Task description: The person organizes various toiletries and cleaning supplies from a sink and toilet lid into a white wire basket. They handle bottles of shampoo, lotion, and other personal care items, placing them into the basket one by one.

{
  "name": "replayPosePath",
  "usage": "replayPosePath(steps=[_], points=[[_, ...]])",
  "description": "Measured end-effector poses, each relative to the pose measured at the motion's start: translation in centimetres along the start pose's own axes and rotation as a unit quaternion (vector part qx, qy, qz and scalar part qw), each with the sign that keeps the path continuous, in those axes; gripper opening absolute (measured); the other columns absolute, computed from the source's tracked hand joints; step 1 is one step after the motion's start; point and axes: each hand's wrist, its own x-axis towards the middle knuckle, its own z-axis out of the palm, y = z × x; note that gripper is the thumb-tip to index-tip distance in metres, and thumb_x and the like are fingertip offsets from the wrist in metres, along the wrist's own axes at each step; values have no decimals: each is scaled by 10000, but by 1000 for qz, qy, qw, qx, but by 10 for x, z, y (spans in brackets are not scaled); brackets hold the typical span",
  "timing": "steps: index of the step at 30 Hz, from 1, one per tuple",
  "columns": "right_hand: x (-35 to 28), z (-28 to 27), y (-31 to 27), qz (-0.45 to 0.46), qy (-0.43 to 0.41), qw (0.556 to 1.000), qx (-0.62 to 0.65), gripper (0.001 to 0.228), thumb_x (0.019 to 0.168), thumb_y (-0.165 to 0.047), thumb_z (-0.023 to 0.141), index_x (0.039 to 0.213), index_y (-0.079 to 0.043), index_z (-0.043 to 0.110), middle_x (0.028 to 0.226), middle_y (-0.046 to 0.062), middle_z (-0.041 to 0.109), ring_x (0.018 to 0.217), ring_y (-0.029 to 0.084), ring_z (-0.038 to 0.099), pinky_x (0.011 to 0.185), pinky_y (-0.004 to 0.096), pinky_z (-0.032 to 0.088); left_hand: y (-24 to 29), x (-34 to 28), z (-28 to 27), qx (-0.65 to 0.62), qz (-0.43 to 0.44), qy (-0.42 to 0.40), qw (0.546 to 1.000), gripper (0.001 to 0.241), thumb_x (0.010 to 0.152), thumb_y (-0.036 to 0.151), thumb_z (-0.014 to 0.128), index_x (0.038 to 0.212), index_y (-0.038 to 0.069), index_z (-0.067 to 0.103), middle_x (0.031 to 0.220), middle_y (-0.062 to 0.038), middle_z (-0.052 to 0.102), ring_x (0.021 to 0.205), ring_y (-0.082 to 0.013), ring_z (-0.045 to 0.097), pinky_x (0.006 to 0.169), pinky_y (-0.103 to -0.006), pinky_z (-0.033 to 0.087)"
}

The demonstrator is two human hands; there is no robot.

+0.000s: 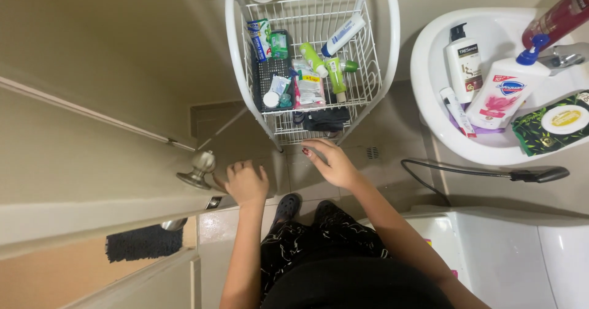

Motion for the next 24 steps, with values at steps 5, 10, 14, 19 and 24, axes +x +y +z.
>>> replayPosePath(steps=[5,10,14,19,24], points=[[-2,-10,8,5,-2,1000,8,335,1038,-255,586,1274,-33,671,1273,148,684,1197,300,650,1036,380,488,-25,-4,29,-16,-16,13,1000,357,865,349,718,1124,103,733,1207,-119,662,1268,-349,529,1052,-638,413],[-4,-12,28,-1,0,1000,-7,334,1031,-254,597,1268,-32,676,1294,161,675,1212,310,640,1040,388,478,-18,-7,17,-56,-36,8,998,362,899,305,704,1181,78,712,1274,-118,641,1320,-353,494,1050,-631,363],[-4,-17,31,0,-22,1000,-8,325,1034,-247,594,1272,-40,674,1290,153,684,1212,304,649,1051,383,488,6,-6,12,-39,27,65,997,440,861,263,704,1263,86,668,1320,-90,608,1294,-304,485,1133,-656,223],[-2,-25,34,-33,-26,999,-21,323,1031,-220,595,1285,-34,669,1333,166,659,1240,329,620,1057,400,472,53,-5,19,-144,108,85,980,485,881,229,681,1319,32,617,1366,-154,570,1349,-352,453,1143,-557,282],[3,-38,27,-18,-13,1000,-17,327,1022,-206,603,1294,-36,662,1308,161,662,1216,322,622,1051,392,480,100,7,21,-176,230,37,957,502,866,156,703,1335,12,592,1394,-185,548,1369,-391,426,1145,-518,308]])
